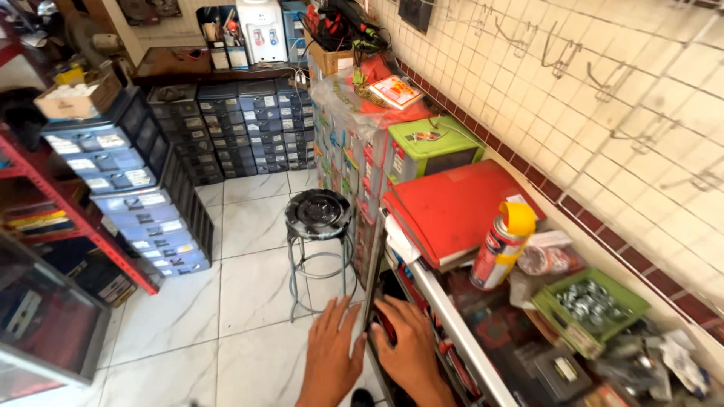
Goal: The person takes several packaged motorcycle parts from a pegboard wall, carries them to a glass display counter, and arranges them on the surface.
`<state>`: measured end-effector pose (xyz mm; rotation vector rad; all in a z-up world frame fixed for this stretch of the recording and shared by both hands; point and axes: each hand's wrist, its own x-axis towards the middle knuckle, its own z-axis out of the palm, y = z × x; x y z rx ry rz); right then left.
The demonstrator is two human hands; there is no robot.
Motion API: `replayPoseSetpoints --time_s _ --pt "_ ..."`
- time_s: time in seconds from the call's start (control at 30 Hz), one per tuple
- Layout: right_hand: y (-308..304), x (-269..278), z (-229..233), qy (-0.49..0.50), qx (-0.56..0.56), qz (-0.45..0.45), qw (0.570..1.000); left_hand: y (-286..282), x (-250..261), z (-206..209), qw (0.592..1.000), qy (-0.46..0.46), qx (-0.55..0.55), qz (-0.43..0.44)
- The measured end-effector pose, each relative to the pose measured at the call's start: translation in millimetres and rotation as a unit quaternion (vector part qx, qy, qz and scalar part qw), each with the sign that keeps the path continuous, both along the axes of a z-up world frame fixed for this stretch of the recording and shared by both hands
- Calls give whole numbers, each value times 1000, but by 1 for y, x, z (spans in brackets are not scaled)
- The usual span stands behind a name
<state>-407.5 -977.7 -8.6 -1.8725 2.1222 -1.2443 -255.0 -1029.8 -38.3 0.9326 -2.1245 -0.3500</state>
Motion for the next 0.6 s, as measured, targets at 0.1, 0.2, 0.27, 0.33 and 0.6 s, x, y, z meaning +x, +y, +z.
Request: replayPoseSetpoints --time_s 0.1,0.2,0.27,0.33,0.6 --pt "-45 -12 10 19 -49 6 999 -46 -12 17 1000 -1 10 -2" --pt "-85 -25 28 6 -82 -3 997 -90 -36 42 997 55 24 -41" --pt "-106 -37 40 -2 -109 -7 994 -117 -54 55 996 62 6 -59" --pt "-126 -48 51 -1 -104 -22 994 -143 -73 66 995 66 1 -79" --pt "-178 -81 72 -10 -136 -40 990 -216 -126 91 988 64 -15 -139"
